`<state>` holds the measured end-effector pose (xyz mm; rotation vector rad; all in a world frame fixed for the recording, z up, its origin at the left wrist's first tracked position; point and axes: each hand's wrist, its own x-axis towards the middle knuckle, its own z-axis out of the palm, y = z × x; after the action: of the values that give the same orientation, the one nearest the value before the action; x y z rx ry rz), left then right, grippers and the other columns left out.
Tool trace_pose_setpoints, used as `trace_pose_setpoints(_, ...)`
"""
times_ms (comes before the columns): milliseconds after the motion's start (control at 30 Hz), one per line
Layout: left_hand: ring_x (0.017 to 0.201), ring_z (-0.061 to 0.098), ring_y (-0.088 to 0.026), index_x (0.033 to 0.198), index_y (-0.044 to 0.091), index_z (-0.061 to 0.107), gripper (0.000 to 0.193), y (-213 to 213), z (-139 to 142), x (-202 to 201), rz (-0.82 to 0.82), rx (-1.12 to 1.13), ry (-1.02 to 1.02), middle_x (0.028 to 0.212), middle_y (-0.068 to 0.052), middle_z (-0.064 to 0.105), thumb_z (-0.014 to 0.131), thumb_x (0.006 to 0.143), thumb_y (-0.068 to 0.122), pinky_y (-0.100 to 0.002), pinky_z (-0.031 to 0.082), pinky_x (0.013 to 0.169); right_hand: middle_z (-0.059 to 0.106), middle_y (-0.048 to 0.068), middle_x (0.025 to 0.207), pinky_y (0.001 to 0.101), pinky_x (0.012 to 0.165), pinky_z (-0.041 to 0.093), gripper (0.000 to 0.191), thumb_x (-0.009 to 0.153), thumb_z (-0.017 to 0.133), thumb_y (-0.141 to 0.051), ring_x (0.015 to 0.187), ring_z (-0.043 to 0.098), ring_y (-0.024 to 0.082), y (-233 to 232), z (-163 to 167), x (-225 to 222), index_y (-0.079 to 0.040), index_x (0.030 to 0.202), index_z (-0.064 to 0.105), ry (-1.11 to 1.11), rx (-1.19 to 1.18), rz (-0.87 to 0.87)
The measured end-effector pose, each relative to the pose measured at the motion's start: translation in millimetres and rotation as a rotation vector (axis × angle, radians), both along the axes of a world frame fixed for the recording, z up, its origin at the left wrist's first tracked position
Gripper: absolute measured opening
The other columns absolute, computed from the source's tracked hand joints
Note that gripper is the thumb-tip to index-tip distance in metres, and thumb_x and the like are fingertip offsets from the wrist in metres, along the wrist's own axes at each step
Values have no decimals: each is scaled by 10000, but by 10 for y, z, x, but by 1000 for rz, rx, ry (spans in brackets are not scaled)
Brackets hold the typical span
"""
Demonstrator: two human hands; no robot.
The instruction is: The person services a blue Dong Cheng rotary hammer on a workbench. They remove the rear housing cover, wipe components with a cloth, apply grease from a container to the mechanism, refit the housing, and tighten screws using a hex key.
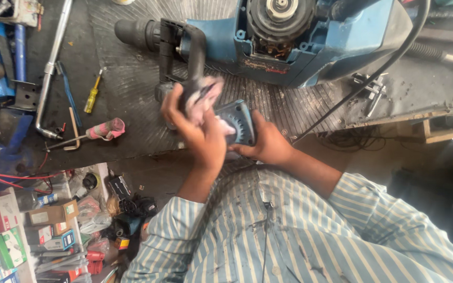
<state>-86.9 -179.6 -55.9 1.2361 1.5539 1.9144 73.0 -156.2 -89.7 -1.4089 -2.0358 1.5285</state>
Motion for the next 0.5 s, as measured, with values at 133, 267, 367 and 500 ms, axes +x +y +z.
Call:
trace_pose_setpoints(133,1131,685,-371,1450,-64,271,492,298,-38,437,-193,-205,-789,1462,-194,501,516,1030,11,-394,586,1025,550,304,1450,486,1103,465,838,752,841,-217,1348,540,420,-44,-236,0,61,1447,464,305,553,210)
trace_pose_setpoints(267,1073,672,-334,1504,11,218,592,575,-240,901,-131,-426,-366,1363,-212,521,519,995,42,-392,585,881,485,280,1496,483,1155,390,827,846,811,-289,1417,467,405,-84,-426,-18,42,1506,439,300,418,150)
trace_pose_setpoints(367,1096,696,-330,1449,-10,303,494,577,-371,1188,-377,-481,-43,1309,-217,586,530,1011,13,-394,583,917,573,236,1267,467,1017,447,944,685,861,-460,1199,568,385,-89,-419,-81,31,1395,479,267,465,102)
trace_pose_setpoints(500,1084,736,-297,1308,2,500,314,304,-368,1337,-813,-653,179,1165,-189,719,514,995,-10,-400,581,911,655,202,1125,451,913,499,976,583,914,-614,1058,645,378,-127,-371,-138,-10,1266,565,119,484,68)
